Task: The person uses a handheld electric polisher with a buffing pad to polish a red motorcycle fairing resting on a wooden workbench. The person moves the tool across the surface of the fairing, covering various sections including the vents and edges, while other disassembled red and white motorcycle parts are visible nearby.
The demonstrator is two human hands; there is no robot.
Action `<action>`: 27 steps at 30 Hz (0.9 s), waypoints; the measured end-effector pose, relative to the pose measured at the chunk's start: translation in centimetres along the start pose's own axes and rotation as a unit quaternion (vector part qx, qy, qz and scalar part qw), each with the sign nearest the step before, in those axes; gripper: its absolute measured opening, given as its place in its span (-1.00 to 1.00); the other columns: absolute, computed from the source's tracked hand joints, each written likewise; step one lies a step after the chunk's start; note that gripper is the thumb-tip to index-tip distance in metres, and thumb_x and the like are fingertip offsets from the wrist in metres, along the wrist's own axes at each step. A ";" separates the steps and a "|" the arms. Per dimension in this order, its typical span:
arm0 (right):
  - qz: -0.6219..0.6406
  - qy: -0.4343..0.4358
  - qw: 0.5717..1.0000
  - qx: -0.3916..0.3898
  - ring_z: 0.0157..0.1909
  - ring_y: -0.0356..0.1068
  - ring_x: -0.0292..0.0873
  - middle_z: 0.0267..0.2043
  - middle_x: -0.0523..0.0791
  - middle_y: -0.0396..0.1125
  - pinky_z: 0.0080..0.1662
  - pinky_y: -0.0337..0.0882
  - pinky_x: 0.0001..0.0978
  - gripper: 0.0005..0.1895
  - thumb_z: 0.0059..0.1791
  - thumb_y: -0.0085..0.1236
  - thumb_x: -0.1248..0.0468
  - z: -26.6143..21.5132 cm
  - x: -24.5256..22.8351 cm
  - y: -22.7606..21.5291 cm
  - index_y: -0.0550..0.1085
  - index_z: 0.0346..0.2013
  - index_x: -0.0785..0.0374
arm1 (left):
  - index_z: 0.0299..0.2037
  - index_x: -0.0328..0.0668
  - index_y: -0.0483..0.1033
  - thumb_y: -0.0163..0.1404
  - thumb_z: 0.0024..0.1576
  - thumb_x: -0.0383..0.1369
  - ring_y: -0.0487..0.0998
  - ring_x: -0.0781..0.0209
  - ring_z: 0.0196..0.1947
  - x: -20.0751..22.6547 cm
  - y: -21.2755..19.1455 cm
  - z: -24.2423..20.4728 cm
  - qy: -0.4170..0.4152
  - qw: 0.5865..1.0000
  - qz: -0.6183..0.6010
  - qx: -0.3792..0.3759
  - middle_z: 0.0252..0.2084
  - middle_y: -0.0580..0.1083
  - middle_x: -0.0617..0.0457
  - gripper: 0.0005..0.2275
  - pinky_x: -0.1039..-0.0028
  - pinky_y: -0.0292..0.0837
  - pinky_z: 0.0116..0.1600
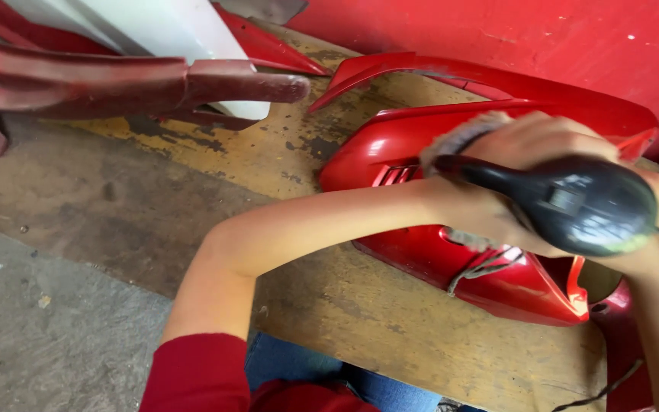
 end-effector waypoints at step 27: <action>0.193 -0.006 0.980 0.038 -0.25 0.49 -0.28 -0.22 -0.15 0.46 -0.17 0.48 -0.53 -0.48 -0.29 0.49 0.19 10.4 -11.2 -0.2 0.53 -0.10 0.24 | 0.20 -0.02 0.30 0.33 -0.02 0.03 0.45 0.10 0.20 0.9 -9.2 -6.2 -0.037 0.996 0.053 0.061 0.18 0.39 0.11 -0.34 0.24 0.35 0.38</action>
Point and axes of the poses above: each hand's wrist, its own z-axis towards the middle knuckle, its own y-axis out of the palm, x = y × z, the point moved 9 cm from there along z, towards the middle knuckle
